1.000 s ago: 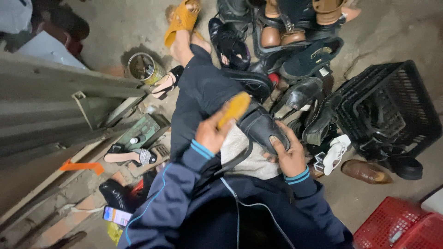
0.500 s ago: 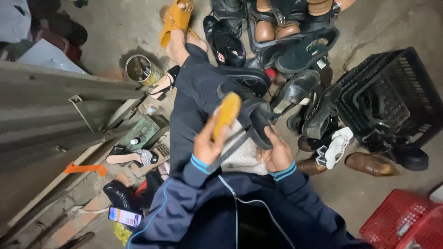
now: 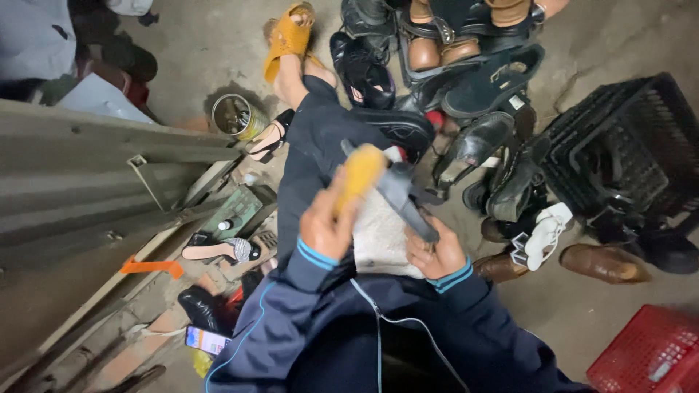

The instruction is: The person sits on the floor and cleans a black sandal using a white cloth and a yellow brush. They wipe the sandal with the cloth, then brush the sole and upper surfaces repeatedly, turning the sandal to access different areas.

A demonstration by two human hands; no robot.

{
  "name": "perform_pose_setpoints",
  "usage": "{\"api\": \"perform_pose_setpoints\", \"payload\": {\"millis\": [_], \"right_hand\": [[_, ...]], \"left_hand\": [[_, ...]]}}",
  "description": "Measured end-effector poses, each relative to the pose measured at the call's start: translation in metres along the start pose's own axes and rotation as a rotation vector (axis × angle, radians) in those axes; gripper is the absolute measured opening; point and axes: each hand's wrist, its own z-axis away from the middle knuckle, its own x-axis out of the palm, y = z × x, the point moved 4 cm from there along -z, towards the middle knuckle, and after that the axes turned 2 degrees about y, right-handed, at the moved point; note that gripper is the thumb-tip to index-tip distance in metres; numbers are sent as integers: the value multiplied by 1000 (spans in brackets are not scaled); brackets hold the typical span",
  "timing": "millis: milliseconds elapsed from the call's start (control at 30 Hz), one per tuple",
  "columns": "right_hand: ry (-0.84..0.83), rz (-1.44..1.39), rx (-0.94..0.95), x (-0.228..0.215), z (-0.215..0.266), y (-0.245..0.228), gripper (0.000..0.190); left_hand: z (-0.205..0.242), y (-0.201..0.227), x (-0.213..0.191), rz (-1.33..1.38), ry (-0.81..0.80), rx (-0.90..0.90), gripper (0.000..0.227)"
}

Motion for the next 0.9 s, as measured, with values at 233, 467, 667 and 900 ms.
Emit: {"api": "perform_pose_setpoints", "payload": {"millis": [233, 467, 667, 900], "right_hand": [[-48, 26, 2, -35, 1, -1, 52], [-6, 50, 27, -12, 7, -13, 57], [40, 25, -31, -33, -31, 7, 51], [-199, -6, 17, 5, -27, 7, 60]], "left_hand": [[9, -9, 13, -91, -178, 98, 23], [20, -9, 26, 24, -149, -27, 33], [25, 14, 26, 108, -165, 0, 46], [18, 5, 9, 30, -164, 67, 46]]}}
